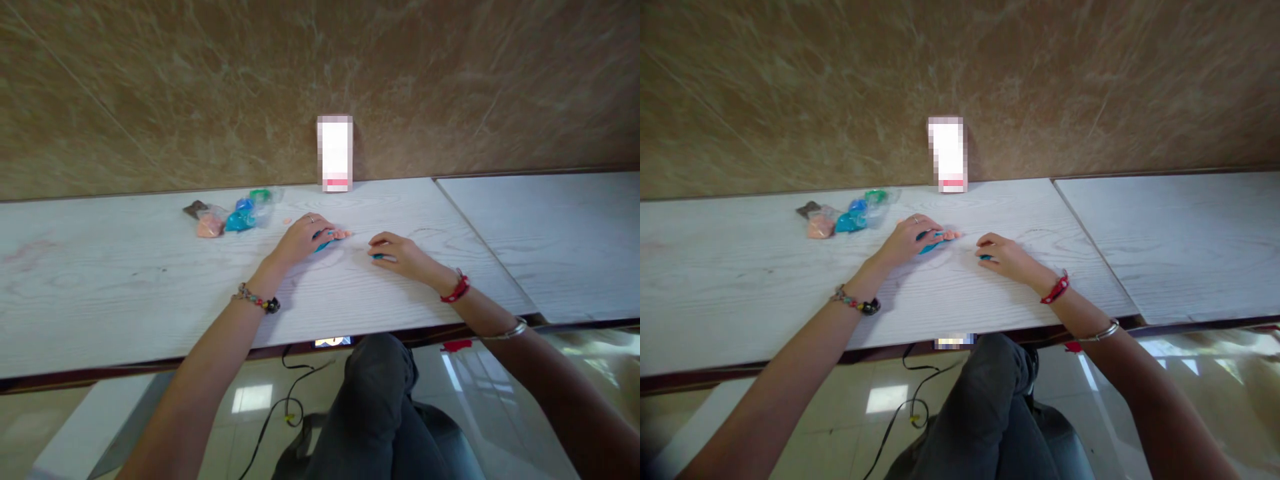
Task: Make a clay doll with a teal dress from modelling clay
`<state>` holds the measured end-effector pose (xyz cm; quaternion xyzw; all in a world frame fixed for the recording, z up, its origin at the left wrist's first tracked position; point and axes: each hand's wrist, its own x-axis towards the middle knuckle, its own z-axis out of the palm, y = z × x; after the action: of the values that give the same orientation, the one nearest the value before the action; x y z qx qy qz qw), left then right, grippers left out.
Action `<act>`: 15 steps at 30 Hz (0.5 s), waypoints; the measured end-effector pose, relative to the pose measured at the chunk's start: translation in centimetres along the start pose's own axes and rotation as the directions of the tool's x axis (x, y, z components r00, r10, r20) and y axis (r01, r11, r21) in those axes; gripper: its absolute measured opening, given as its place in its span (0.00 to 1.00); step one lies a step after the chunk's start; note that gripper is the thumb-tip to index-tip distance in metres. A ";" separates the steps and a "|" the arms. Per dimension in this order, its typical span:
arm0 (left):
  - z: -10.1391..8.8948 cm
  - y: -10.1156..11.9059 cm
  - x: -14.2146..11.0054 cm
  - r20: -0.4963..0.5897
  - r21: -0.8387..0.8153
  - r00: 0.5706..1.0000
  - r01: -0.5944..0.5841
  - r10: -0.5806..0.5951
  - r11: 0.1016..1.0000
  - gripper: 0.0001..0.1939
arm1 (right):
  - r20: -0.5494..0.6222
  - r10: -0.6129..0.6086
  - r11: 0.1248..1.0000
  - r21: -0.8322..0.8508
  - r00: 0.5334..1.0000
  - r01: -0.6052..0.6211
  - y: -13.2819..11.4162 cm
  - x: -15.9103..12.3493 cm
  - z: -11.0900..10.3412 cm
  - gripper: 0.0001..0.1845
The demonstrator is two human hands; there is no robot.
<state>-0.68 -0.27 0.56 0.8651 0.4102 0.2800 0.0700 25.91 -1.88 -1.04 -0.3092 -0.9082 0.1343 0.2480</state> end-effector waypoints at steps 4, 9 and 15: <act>0.2 -0.1 -0.1 -0.010 -0.016 1.000 0.017 -0.017 1.000 0.11 | -0.032 0.088 0.992 -0.092 0.996 -0.091 0.1 -0.1 0.4 0.11; 0.3 0.0 -0.1 -0.019 -0.036 1.000 0.013 -0.014 0.999 0.12 | 0.056 0.060 0.992 -0.112 0.997 -0.054 -0.5 0.0 0.3 0.15; 0.2 0.1 -0.1 0.006 -0.061 1.000 0.005 -0.004 0.998 0.12 | 0.018 0.061 0.978 -0.203 0.998 -0.056 -0.6 0.4 0.6 0.17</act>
<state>-0.48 -0.39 0.37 0.8624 0.4032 0.2898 0.0982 25.02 -2.17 -1.20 -0.3576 -0.9106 0.0522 0.2004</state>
